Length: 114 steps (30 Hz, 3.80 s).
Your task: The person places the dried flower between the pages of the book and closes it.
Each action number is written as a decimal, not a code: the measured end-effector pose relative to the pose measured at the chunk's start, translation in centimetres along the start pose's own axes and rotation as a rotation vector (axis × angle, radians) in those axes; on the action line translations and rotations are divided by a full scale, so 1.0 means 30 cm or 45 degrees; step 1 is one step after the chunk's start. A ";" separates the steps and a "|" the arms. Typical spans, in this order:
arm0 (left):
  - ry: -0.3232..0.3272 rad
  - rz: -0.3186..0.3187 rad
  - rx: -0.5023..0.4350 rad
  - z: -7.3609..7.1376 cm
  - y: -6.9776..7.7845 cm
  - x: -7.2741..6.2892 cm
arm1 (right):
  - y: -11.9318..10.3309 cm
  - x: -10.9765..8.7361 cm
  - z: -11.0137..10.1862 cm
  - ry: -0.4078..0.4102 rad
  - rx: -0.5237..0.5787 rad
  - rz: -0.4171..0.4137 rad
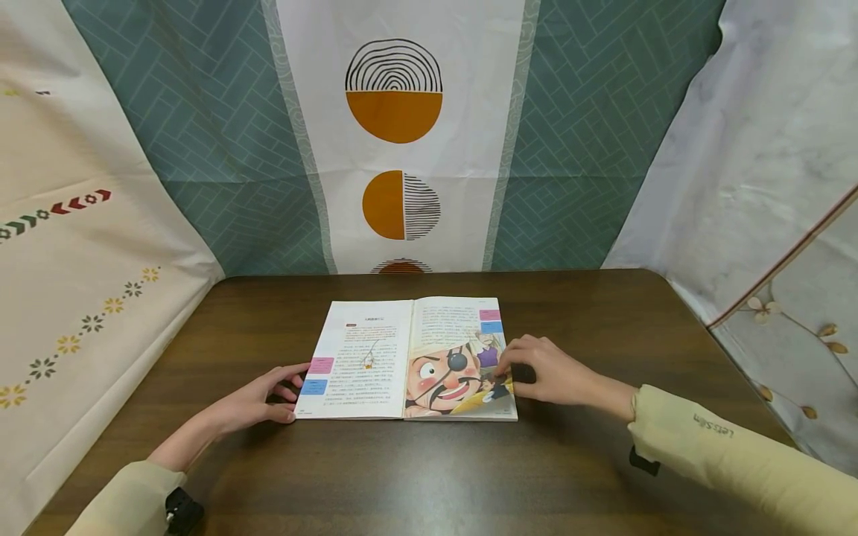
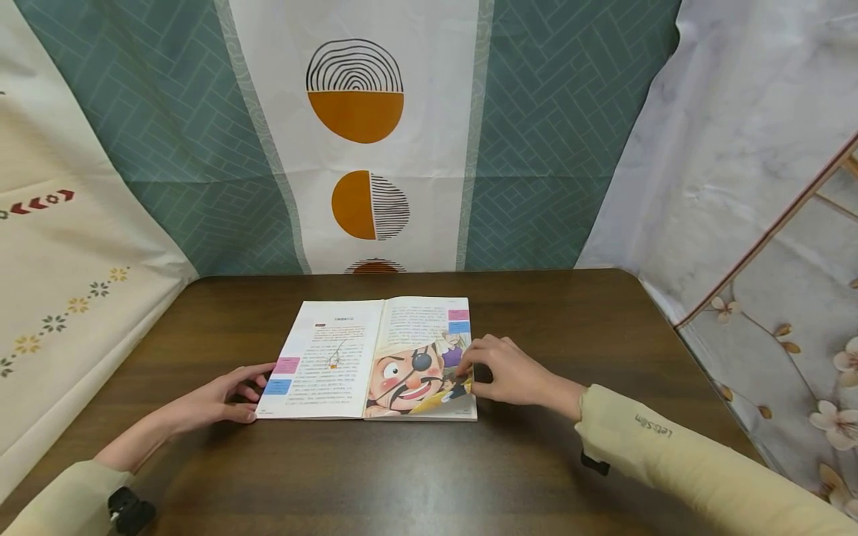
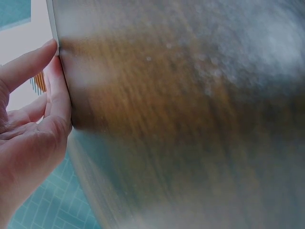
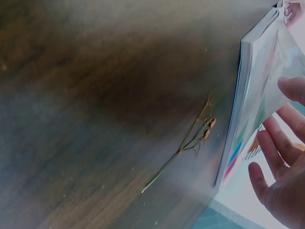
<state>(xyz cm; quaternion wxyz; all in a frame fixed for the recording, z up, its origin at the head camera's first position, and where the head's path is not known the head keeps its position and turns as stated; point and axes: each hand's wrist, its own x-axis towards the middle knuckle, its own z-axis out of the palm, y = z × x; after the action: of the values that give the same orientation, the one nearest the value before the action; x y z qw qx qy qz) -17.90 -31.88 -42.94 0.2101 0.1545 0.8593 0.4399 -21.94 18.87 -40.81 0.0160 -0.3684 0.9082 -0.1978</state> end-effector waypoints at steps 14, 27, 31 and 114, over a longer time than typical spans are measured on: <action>-0.001 0.022 -0.007 0.000 0.009 0.002 | 0.042 0.047 -0.037 0.040 0.063 -0.016; -0.005 0.028 -0.028 0.003 0.010 -0.005 | 0.033 0.104 -0.085 0.097 0.062 -0.013; -0.006 0.021 -0.037 0.005 0.010 -0.005 | 0.031 0.126 -0.103 0.141 0.049 -0.056; 0.028 -0.009 0.029 -0.002 -0.001 -0.010 | -0.424 0.837 0.212 -0.111 0.114 -0.428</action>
<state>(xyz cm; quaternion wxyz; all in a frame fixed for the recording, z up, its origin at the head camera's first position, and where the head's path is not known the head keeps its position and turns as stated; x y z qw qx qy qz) -17.67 -32.07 -42.87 0.2004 0.1491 0.8671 0.4309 -30.66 -8.58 -39.03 0.0384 -0.5223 0.8226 -0.2217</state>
